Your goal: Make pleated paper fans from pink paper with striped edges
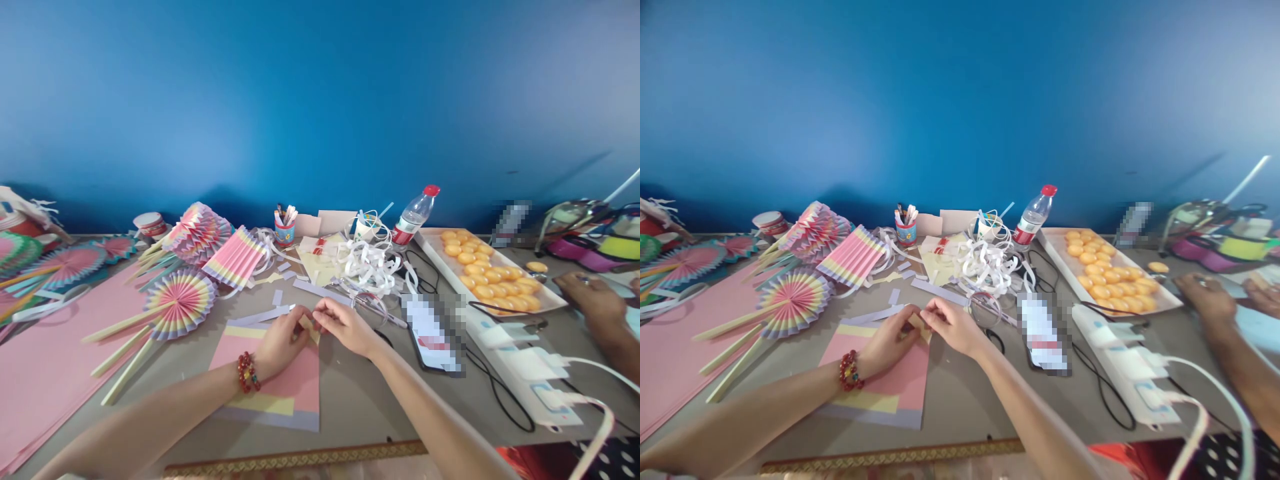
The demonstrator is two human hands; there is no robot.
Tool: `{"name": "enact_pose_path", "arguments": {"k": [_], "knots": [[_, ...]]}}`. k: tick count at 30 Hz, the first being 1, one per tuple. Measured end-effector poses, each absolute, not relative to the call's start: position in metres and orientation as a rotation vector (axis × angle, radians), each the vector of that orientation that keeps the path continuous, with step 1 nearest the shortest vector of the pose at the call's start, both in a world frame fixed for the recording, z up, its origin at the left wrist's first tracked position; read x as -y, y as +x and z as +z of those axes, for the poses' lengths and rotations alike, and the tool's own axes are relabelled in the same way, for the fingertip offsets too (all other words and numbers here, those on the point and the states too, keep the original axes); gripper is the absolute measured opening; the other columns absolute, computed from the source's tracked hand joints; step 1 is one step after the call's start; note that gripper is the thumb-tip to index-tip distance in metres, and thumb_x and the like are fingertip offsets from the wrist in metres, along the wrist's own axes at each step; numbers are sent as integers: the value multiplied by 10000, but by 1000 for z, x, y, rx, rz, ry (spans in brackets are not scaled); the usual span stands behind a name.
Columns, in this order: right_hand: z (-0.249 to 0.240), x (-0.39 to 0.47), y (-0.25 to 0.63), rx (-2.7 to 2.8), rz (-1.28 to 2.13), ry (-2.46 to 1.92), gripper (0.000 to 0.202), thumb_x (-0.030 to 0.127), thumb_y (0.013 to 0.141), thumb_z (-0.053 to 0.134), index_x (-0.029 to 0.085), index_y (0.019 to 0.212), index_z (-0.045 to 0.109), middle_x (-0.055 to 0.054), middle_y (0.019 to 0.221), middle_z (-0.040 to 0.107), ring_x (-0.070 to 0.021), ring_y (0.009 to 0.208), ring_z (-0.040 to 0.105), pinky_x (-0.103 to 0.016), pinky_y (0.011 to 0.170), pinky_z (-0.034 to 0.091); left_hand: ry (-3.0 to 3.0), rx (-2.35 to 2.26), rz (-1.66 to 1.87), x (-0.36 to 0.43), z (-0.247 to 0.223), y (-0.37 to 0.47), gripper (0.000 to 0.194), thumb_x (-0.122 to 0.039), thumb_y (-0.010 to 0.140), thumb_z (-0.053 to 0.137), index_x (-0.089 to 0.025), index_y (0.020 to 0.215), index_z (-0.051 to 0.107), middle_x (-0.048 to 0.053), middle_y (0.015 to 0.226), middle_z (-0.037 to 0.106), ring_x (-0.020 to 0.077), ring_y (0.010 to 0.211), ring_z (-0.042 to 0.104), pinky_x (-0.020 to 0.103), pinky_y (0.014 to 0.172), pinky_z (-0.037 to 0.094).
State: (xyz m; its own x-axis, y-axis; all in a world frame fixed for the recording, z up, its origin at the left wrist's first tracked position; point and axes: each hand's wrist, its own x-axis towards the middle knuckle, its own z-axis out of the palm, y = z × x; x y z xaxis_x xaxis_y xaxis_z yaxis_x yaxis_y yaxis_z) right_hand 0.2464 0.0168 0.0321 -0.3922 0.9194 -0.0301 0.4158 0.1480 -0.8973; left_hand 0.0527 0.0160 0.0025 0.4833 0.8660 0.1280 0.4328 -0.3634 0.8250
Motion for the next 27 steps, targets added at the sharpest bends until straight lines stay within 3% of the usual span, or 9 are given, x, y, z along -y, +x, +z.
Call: {"name": "enact_pose_path", "arguments": {"k": [2,5,8,10,16,27], "knots": [[40,-12,248,1950,1079,-1362,248,428,975,426,224,899,545,21,753,619,-137,697,594,-238,674,441,2025,-1096,696,-15,5,52,335,-81,789,451,-209,1078,562,-28,725,619,134,566,531,231,548,380],[40,2,250,2070,901,-1460,146,314,925,519,223,823,572,28,731,609,-134,670,558,-228,632,410,2110,-1113,676,-14,7,52,262,-73,782,449,-201,956,597,-18,731,618,146,621,540,244,587,380],[28,19,250,2128,779,-1415,40,182,848,588,215,828,599,-9,844,640,-163,789,597,-249,705,439,2188,-1109,685,-15,4,51,207,-55,773,444,-193,844,581,-5,756,640,167,708,570,276,668,400],[17,27,250,2132,715,-1373,78,148,852,568,214,873,604,-35,893,647,-183,835,609,-275,738,461,2259,-1066,694,-14,3,50,212,-52,794,445,-196,866,582,-2,810,665,175,767,592,308,744,409],[-5,30,249,2165,524,-1277,113,173,906,520,223,970,599,-84,986,658,-236,928,620,-357,802,498,2460,-996,663,-10,7,41,184,-140,925,431,-212,941,600,13,850,674,189,842,621,333,775,410],[-10,32,247,2137,475,-1245,135,192,929,495,233,992,607,-87,1028,648,-233,971,631,-349,825,521,2374,-877,669,-18,-4,27,225,-190,971,416,-190,922,636,36,835,663,167,806,611,286,739,435]]}}
